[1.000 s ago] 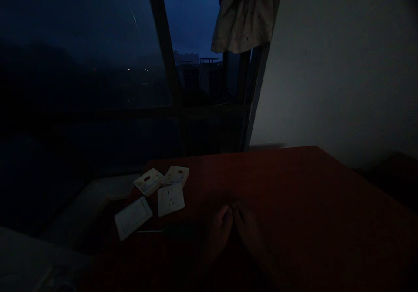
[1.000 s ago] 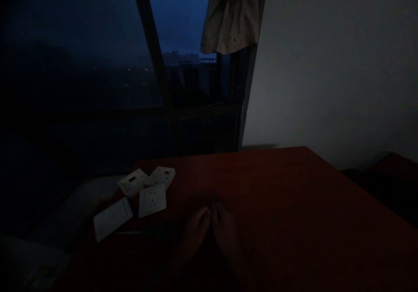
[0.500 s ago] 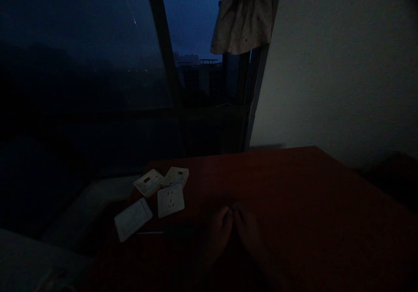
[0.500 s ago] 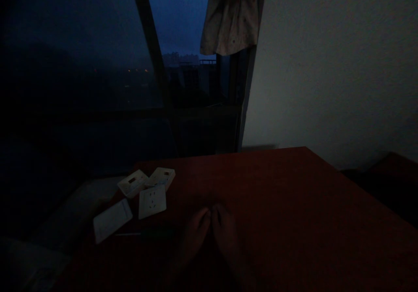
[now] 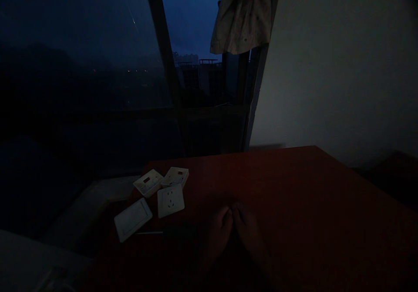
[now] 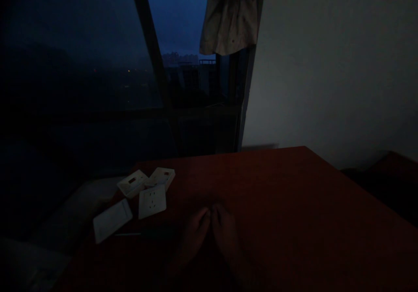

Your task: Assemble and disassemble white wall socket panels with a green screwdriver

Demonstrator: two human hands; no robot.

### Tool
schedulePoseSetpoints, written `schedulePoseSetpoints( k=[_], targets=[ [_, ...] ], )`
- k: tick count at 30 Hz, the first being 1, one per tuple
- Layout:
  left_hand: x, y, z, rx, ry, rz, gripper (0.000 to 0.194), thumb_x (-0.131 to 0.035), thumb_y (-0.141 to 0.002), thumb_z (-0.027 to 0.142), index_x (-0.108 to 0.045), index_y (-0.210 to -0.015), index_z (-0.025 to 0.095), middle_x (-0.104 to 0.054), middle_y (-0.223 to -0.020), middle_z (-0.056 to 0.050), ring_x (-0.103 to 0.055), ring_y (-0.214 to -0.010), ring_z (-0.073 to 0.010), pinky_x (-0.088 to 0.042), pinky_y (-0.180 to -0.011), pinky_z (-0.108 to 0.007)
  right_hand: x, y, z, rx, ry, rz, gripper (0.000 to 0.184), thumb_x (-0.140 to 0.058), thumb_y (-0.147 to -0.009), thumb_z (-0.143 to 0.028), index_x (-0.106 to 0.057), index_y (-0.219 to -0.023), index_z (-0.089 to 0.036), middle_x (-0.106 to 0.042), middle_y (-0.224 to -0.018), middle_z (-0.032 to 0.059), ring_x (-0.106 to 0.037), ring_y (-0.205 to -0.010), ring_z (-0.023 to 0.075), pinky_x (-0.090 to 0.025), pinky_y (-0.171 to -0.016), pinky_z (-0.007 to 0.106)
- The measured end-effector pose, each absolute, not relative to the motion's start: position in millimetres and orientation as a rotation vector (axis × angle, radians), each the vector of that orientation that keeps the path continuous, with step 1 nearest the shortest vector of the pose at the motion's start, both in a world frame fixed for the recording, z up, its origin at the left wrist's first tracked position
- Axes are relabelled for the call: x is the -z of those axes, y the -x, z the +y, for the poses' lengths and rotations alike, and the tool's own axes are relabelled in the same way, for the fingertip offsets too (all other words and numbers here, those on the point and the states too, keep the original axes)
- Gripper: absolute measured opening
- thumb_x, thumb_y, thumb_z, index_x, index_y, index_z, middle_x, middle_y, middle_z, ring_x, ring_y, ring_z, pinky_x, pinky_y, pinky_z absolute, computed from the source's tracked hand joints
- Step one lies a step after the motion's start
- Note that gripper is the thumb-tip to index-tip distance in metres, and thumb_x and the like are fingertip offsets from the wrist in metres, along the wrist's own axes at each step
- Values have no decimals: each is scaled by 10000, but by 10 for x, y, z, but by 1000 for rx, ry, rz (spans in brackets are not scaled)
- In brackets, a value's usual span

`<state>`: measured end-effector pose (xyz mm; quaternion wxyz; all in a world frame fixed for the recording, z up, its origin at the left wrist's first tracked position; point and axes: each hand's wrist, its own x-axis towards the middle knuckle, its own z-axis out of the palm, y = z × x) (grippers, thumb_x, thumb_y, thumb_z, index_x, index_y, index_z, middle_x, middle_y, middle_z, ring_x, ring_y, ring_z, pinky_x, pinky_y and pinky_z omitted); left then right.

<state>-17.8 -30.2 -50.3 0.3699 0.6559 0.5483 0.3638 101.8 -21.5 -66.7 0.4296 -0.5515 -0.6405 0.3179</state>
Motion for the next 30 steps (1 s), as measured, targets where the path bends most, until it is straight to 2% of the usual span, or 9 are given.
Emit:
schedulePoseSetpoints(
  k=[7,30],
  targets=[
    [480,169,-318,-920,-1645,1418,330,-346,-940,364,-624,-921,188,-673,-919,-62,-613,-860,-207,-439,-792,-285,635,-1019,-233,-783,1376,-1579,306,-349,-898,-318,-602,-776,-196,-667,-766,65,-623,-699,182,-451,-643,264],
    [440,181,-338,-928,-1698,1401,320,-349,-939,352,-598,-822,188,-653,-814,-35,-601,-755,-177,-428,-703,-256,638,-1027,-231,-775,1381,-1636,306,-349,-908,-313,-597,-772,-194,-659,-761,48,-609,-691,160,-449,-648,248]
  ],
)
